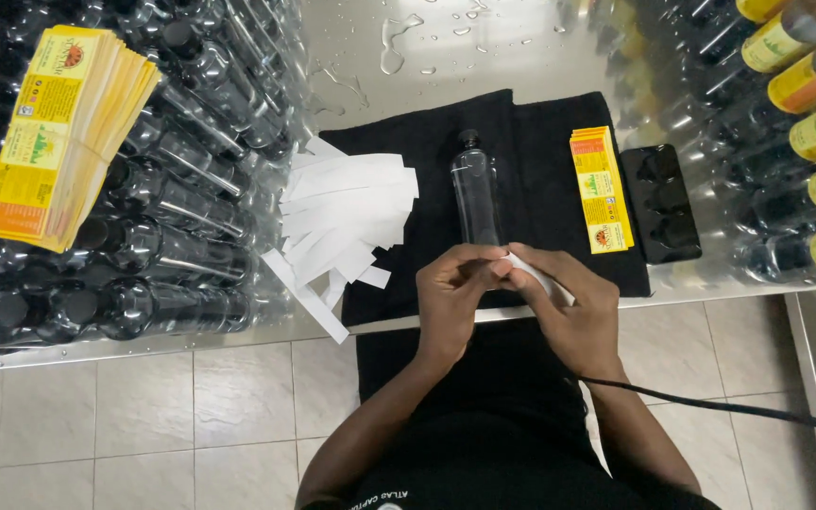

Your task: Manually applying adhesive labels to plastic bottles at a production station

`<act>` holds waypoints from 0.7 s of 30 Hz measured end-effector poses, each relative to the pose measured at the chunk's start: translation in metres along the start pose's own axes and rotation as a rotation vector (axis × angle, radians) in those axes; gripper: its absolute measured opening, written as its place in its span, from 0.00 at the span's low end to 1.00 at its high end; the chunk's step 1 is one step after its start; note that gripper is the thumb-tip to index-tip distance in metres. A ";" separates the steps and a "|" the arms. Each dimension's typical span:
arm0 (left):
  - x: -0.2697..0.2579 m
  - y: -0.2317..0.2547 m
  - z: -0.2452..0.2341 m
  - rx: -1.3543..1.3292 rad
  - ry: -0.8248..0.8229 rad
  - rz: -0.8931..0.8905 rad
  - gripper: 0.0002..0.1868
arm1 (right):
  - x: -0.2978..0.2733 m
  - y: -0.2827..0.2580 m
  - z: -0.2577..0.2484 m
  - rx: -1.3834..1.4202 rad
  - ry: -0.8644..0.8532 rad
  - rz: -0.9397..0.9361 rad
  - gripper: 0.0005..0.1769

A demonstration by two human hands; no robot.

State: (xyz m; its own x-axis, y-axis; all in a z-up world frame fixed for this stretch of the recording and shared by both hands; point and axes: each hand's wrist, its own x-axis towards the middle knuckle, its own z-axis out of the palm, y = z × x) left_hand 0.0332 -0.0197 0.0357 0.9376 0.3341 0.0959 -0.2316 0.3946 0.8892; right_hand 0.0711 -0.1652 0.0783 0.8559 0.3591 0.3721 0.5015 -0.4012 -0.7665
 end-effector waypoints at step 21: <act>0.019 0.039 -0.018 0.120 0.461 0.166 0.15 | -0.036 0.051 -0.061 0.145 -0.030 0.249 0.32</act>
State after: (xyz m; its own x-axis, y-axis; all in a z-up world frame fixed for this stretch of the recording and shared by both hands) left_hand 0.0376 0.0180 0.0644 0.6728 0.7376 0.0566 -0.3108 0.2124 0.9264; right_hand 0.0736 -0.2501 0.0573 0.9452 0.2903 0.1493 0.2516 -0.3564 -0.8998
